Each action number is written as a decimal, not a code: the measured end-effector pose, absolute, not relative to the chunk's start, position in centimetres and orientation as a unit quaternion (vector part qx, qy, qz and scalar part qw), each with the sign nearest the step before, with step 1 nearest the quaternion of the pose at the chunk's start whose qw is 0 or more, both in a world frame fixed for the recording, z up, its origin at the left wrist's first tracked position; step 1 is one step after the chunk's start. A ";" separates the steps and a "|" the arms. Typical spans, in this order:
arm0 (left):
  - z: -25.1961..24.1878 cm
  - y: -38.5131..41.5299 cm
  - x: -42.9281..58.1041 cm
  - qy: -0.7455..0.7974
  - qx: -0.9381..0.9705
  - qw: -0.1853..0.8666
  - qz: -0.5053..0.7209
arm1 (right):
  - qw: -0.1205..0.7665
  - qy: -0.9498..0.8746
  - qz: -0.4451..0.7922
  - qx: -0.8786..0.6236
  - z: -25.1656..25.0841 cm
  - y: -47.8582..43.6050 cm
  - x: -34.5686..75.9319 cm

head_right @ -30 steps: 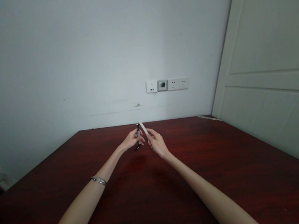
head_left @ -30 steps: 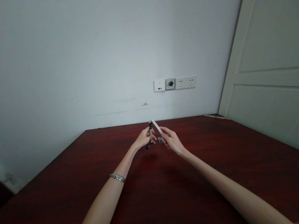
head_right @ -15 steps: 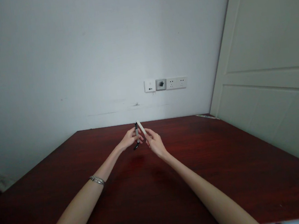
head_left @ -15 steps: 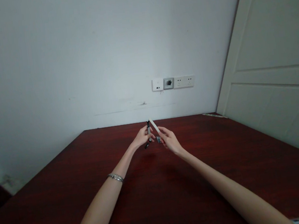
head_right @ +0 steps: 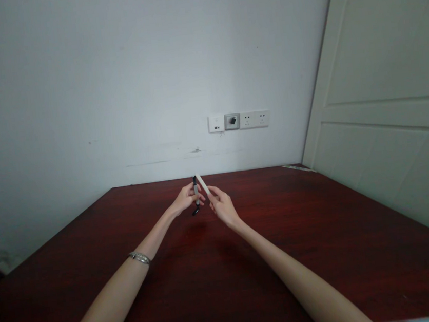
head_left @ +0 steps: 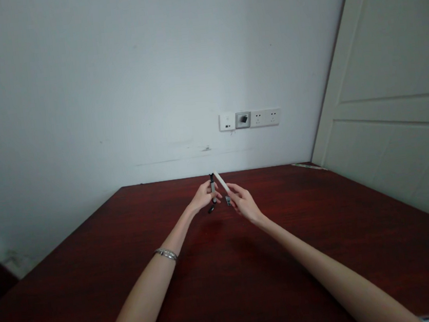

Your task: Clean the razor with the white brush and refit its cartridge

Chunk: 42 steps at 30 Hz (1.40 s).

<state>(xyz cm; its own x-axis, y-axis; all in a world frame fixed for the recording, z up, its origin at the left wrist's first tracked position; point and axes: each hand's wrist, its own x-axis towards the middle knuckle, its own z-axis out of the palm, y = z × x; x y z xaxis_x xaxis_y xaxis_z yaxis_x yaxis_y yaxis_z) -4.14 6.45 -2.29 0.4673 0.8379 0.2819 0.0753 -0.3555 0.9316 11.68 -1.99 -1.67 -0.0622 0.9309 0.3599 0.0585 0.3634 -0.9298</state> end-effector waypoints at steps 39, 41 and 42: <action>-1.8 5.1 -3.8 0.322 0.705 0.509 0.375 | 0.570 -0.603 0.406 -0.384 -1.0 -2.6 11.2; -1.7 5.0 -3.8 0.321 0.706 0.511 0.372 | 0.571 -0.603 0.400 -0.387 -1.2 -2.4 11.3; -1.7 5.0 -3.8 0.322 0.706 0.509 0.373 | 0.570 -0.605 0.398 -0.388 -1.3 -2.3 11.3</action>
